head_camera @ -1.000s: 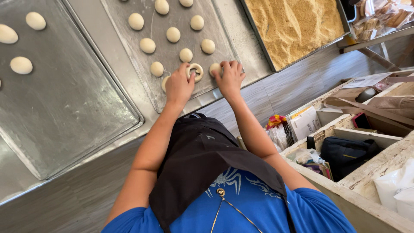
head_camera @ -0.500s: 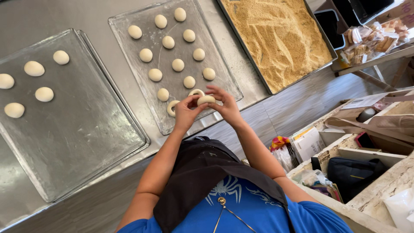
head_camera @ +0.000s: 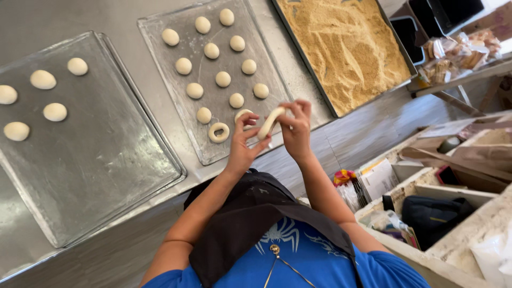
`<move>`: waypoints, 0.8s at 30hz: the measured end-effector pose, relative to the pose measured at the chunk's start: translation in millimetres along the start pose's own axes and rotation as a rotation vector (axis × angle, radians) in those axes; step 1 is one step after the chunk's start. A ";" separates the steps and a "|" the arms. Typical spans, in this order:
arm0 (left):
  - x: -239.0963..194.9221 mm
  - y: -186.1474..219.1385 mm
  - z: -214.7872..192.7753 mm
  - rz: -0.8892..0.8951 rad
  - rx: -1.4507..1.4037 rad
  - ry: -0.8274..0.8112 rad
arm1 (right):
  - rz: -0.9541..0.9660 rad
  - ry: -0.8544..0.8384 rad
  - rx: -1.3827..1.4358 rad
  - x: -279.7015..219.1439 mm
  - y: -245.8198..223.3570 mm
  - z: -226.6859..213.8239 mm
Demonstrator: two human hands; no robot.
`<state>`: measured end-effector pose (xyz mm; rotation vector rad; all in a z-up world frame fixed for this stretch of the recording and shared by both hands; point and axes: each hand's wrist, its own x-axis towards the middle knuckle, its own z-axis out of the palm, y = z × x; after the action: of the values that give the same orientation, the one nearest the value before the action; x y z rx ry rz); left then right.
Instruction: The person rolls small pieces of dough into balls on a stainless steel countertop and places them onto metal baking trays. The person then shapes some of the dough balls into rings by poking a hole through the center and arranging them on the tray.
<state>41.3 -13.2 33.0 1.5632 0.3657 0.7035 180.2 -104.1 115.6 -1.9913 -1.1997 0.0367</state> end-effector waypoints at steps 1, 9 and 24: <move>-6.4 0.9 2.0 0.005 -0.052 -0.074 | -0.001 0.056 -0.056 3.2 -1.7 1.3; 36.9 -44.3 -61.6 -0.293 -0.485 0.012 | -0.177 0.043 -0.091 -12.4 10.6 63.4; 32.8 -40.9 -62.7 -0.421 -0.649 -0.135 | 0.118 -0.146 0.543 -9.0 69.6 57.1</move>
<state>33.9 61.0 -0.4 0.8709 0.3106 0.3313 203.5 -92.5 28.9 -1.5912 -1.0225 0.5210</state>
